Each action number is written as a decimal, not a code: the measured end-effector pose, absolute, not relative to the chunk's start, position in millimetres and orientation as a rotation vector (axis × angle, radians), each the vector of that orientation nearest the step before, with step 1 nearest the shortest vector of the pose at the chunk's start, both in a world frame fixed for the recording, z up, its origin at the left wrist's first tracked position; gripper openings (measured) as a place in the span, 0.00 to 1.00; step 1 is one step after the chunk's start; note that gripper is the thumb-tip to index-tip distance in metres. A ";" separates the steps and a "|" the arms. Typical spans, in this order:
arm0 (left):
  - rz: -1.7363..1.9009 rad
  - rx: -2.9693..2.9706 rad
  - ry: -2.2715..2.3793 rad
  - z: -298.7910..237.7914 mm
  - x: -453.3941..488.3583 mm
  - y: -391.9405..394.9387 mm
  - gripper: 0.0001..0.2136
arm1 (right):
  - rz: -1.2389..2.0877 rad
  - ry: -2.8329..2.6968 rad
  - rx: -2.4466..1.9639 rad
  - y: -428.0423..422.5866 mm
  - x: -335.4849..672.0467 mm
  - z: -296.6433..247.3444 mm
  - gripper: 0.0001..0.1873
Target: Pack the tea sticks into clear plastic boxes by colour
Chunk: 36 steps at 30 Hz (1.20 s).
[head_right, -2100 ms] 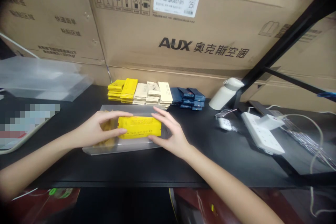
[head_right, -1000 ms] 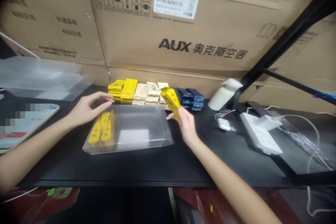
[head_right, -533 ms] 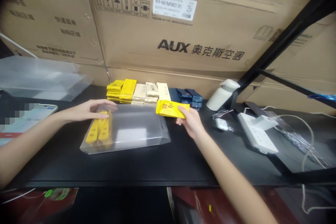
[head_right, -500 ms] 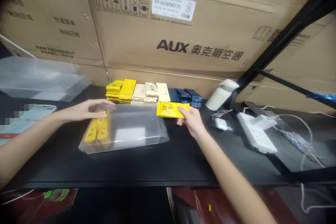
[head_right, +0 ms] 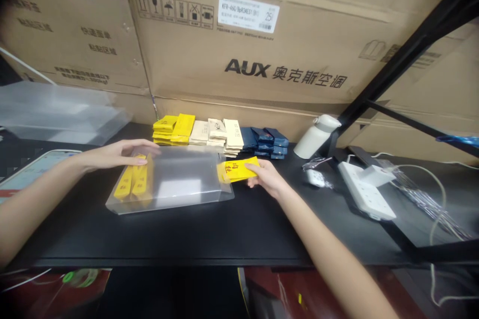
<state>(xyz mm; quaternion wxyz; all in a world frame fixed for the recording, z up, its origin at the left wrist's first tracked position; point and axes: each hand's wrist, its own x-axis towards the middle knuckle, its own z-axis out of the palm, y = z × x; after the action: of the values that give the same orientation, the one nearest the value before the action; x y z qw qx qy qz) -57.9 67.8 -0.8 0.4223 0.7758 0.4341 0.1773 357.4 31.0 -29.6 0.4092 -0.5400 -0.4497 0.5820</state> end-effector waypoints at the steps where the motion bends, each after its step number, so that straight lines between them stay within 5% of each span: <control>1: 0.451 1.938 1.089 -1.2 -58.3 68.1 0.24 | 1.509 -1.124 -1.342 30.9 356.6 -29.6 0.07; 12: 0.438 1.914 1.069 -0.1 -55.6 65.8 0.23 | 1.806 -1.097 -1.036 27.5 346.9 -35.0 0.15; 24: 0.441 1.960 1.049 2.3 -53.6 63.6 0.20 | 1.808 -1.022 -1.127 25.9 347.1 -29.3 0.07; 36: 0.409 1.936 1.047 1.6 -54.4 64.0 0.21 | 1.772 -1.289 -1.105 15.9 340.2 -25.2 0.18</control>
<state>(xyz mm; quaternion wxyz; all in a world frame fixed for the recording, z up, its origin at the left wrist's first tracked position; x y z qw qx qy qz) -54.4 64.0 1.6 0.4364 0.7782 0.4207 0.1646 340.2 15.9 -25.2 0.3370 -0.4239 -0.4945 0.6799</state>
